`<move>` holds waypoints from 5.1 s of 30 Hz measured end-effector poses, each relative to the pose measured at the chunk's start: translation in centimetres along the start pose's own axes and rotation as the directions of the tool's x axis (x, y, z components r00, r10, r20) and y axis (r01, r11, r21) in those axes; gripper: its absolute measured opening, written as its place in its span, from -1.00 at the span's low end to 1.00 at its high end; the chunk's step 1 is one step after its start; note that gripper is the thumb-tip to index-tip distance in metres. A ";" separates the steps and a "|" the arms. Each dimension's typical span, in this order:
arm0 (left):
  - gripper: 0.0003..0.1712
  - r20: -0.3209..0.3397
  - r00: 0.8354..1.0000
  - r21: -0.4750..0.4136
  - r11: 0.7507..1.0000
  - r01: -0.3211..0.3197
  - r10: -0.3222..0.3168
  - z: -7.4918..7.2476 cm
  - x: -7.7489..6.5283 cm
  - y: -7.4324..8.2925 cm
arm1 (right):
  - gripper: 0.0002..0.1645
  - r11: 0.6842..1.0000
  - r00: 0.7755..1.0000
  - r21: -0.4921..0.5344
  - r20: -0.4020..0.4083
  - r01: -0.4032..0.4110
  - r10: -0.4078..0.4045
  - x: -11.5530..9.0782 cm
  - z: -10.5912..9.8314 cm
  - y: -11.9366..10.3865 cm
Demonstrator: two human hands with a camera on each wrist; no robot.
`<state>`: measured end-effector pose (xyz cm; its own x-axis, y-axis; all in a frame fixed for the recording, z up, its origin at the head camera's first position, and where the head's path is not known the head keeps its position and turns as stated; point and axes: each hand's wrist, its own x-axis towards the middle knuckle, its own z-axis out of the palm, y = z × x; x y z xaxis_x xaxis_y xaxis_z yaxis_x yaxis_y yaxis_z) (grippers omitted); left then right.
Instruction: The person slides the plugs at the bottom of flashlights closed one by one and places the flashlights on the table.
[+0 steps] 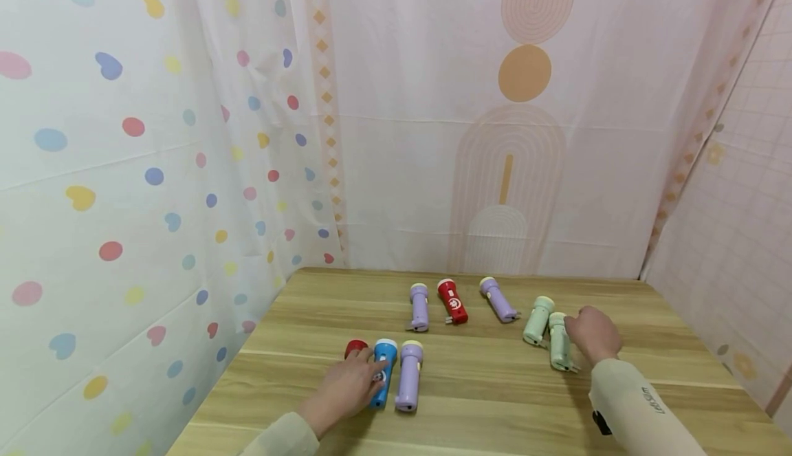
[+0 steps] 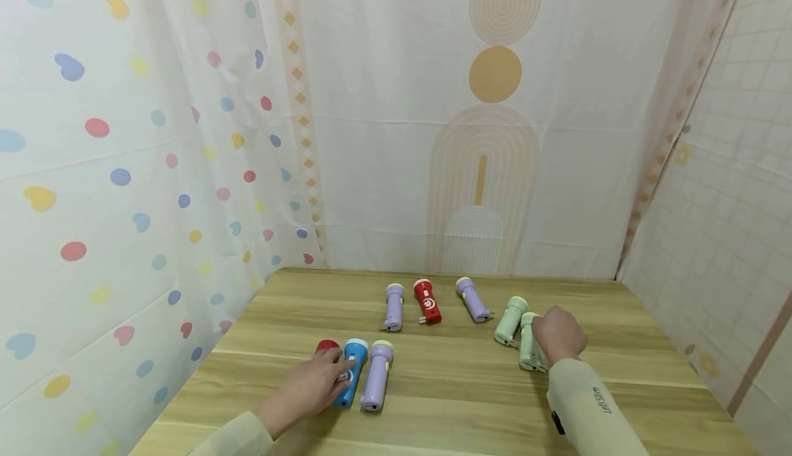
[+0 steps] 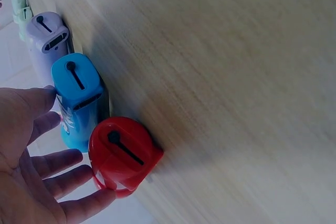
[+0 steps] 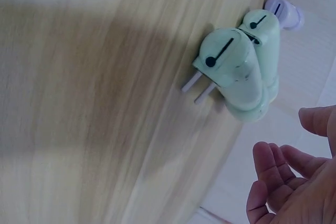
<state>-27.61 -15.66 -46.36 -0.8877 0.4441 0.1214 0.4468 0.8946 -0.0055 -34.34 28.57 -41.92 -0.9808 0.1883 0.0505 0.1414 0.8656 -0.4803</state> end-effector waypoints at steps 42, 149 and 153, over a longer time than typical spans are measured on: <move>-0.59 -0.058 0.994 0.093 0.992 -0.089 0.094 0.3 -0.3 0.0 | -0.41 0.985 0.985 0.028 -0.002 -0.172 0.172 0.2 5.0 -0.3; -0.59 -0.043 0.998 0.050 0.997 -0.053 0.056 0.0 -0.3 0.2 | -0.54 0.934 0.995 0.356 -0.088 -0.015 0.050 -2.9 4.7 -7.0; -0.61 -0.063 0.996 0.037 0.997 -0.064 0.067 -0.1 -0.4 0.1 | -0.49 0.877 0.995 0.475 -0.034 -0.069 0.097 -3.3 4.9 -7.4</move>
<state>-27.18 -15.73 -46.30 -0.8472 0.4987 0.1830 0.4985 0.8654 -0.0505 -32.86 19.30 -42.88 -0.9574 0.2868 0.0338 0.1277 0.5257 -0.8410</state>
